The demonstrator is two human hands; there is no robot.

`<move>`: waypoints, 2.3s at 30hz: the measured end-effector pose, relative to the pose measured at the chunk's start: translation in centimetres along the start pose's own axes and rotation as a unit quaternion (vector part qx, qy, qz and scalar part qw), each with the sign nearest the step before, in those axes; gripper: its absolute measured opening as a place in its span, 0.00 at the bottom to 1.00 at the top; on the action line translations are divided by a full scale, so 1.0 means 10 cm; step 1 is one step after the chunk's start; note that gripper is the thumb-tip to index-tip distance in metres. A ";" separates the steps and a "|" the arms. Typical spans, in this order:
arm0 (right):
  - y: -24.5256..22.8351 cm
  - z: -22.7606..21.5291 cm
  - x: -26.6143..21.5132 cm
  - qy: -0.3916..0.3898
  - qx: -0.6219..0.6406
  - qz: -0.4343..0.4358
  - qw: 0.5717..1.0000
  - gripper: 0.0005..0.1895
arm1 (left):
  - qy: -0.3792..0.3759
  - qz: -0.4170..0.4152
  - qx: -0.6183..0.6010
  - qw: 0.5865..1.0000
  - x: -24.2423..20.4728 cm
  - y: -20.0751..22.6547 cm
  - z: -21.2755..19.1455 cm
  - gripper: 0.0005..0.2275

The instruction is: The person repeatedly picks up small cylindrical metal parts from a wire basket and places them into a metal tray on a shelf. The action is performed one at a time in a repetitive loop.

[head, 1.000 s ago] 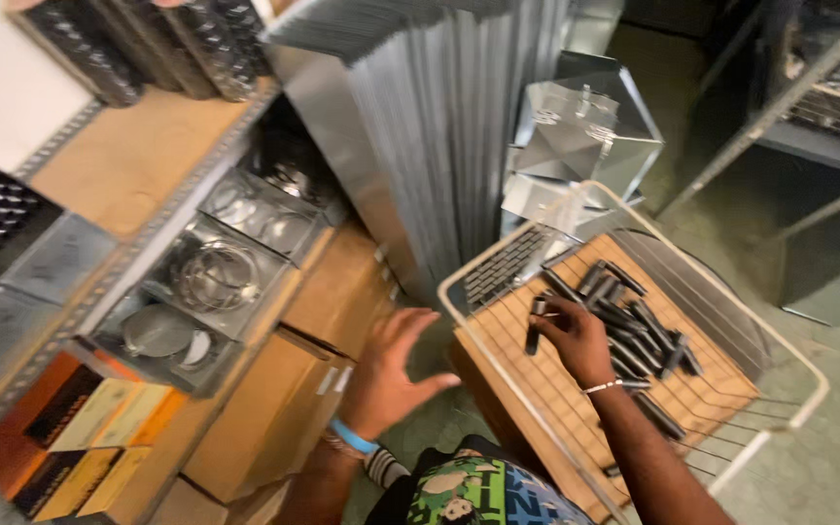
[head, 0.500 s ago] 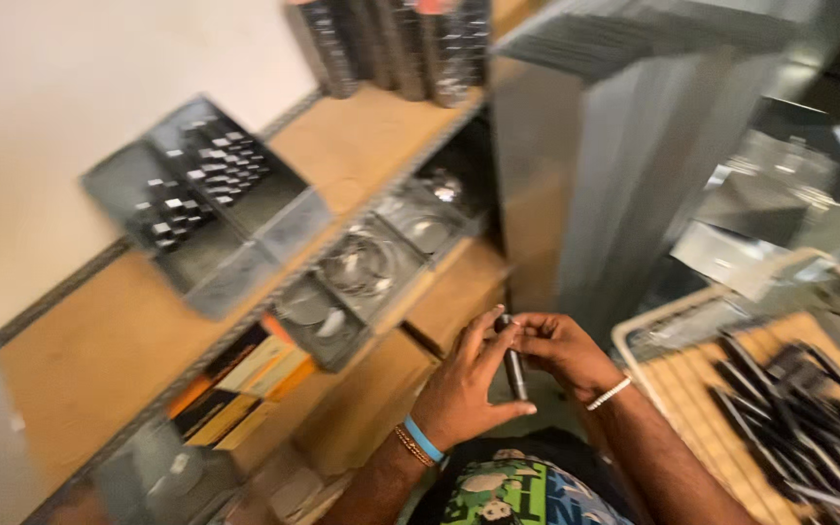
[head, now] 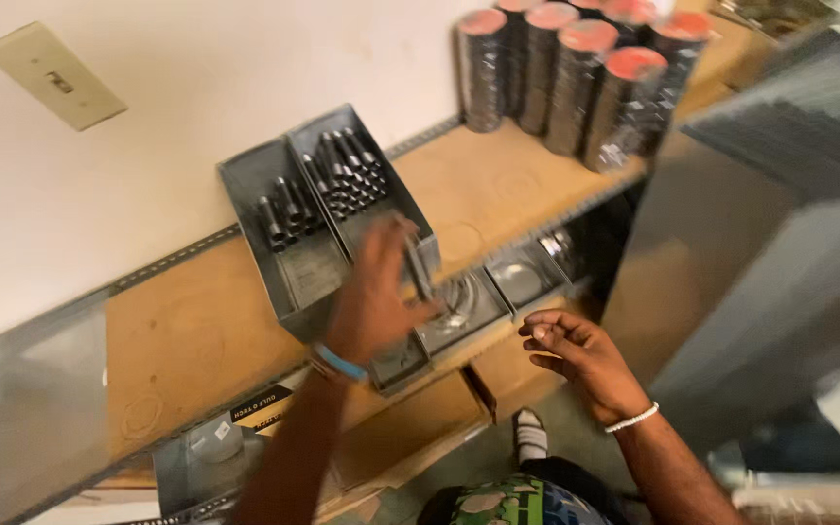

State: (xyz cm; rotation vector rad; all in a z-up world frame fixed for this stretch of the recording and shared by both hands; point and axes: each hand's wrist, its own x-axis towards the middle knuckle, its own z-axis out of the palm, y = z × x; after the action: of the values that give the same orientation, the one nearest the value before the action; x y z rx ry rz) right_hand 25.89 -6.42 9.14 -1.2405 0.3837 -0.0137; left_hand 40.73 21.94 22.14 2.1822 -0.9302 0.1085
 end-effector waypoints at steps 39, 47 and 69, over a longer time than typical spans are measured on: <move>0.06 -0.51 1.10 0.059 -0.012 -0.056 0.997 0.18 | 0.030 0.038 -0.015 0.999 0.67 -0.41 0.28 0.20; 0.48 -0.96 -0.97 0.298 0.012 -0.045 0.953 0.19 | -0.097 -0.023 -0.239 0.966 -0.19 -0.32 1.49 0.15; 2.44 -3.42 -4.69 0.588 -0.328 0.137 0.726 0.34 | -0.279 0.052 -0.176 0.943 -0.93 1.30 3.57 0.27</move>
State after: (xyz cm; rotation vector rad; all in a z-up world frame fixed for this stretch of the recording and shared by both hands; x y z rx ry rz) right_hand -32.76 -19.50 -9.56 -1.7460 1.8176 -0.4710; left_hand 18.34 -2.38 1.22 1.8489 -1.2627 -0.6126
